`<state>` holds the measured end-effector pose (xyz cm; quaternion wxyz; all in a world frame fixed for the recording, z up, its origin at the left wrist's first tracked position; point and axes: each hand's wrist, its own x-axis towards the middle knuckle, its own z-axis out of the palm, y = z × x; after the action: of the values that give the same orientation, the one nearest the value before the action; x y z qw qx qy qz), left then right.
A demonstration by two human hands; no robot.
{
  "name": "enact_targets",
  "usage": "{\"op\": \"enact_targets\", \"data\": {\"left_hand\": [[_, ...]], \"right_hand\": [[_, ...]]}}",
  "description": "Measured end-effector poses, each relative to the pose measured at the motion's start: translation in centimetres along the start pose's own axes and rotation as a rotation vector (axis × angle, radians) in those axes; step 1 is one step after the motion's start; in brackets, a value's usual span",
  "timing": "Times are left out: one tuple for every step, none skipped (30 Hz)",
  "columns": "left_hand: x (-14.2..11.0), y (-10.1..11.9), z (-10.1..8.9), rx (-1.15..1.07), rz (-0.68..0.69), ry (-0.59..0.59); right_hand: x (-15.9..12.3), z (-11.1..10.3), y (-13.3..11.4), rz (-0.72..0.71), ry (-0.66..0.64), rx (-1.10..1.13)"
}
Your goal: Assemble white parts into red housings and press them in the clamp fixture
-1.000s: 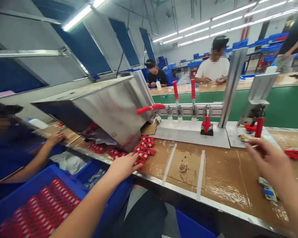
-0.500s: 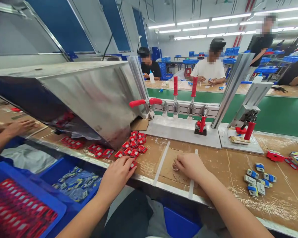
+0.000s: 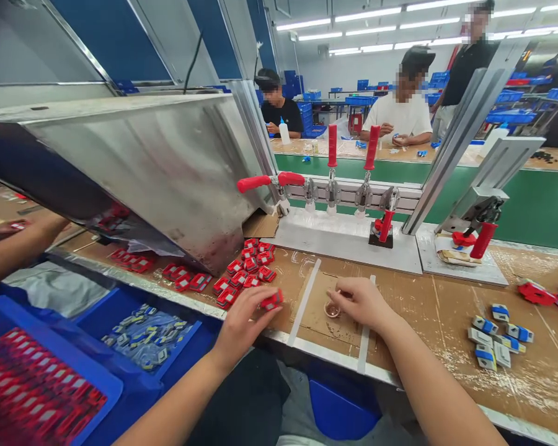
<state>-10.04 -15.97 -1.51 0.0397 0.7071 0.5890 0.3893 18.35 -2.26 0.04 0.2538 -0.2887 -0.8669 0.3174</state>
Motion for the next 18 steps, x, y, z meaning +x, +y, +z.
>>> {"op": "enact_targets", "data": {"left_hand": [[1.6,0.6,1.2,-0.065,-0.030,-0.012],[3.4,1.2,2.5,-0.143,-0.061,-0.043],[5.3,1.7,4.1,-0.230,-0.081,-0.089],[7.2,2.1,5.7,-0.321,-0.089,-0.141],[8.8,2.4,7.3,-0.407,-0.093,-0.204],[10.3,2.6,8.7,-0.480,-0.099,-0.262],[11.4,2.8,10.0,-0.539,-0.106,-0.318],[12.1,2.8,11.0,-0.581,-0.114,-0.365],[12.5,2.8,11.7,-0.609,-0.121,-0.395],[12.7,2.7,12.2,-0.628,-0.127,-0.414],[12.7,2.5,12.4,-0.641,-0.132,-0.426],[12.6,2.4,12.5,-0.647,-0.137,-0.433],[12.5,2.2,12.4,-0.650,-0.145,-0.437],[12.4,2.1,12.4,-0.651,-0.156,-0.441],[12.3,2.1,12.3,-0.649,-0.167,-0.445],[12.3,2.0,12.2,-0.645,-0.176,-0.448],[12.3,2.1,12.2,-0.640,-0.183,-0.448],[12.3,2.1,12.2,-0.637,-0.186,-0.446]], "right_hand": [[0.0,0.1,0.3,0.014,0.057,0.045],[0.0,0.2,0.6,0.035,0.110,0.090],[0.1,0.2,0.9,0.063,0.163,0.141],[0.2,0.2,1.3,0.100,0.217,0.201],[0.3,0.2,1.6,0.142,0.276,0.270],[0.4,0.2,2.0,0.189,0.338,0.343],[0.5,0.2,2.4,0.236,0.403,0.419],[0.7,0.2,2.8,0.280,0.465,0.491],[0.9,0.2,3.2,0.315,0.516,0.552],[1.1,0.2,3.5,0.340,0.548,0.596],[1.3,0.2,3.8,0.352,0.560,0.617],[1.4,0.3,4.0,0.356,0.558,0.619],[1.6,0.4,4.1,0.353,0.550,0.607],[1.7,0.4,4.2,0.351,0.540,0.584],[1.7,0.5,4.2,0.353,0.533,0.560],[1.8,0.5,4.2,0.358,0.529,0.537],[1.8,0.6,4.2,0.366,0.527,0.518],[1.8,0.6,4.2,0.371,0.526,0.503]]}}
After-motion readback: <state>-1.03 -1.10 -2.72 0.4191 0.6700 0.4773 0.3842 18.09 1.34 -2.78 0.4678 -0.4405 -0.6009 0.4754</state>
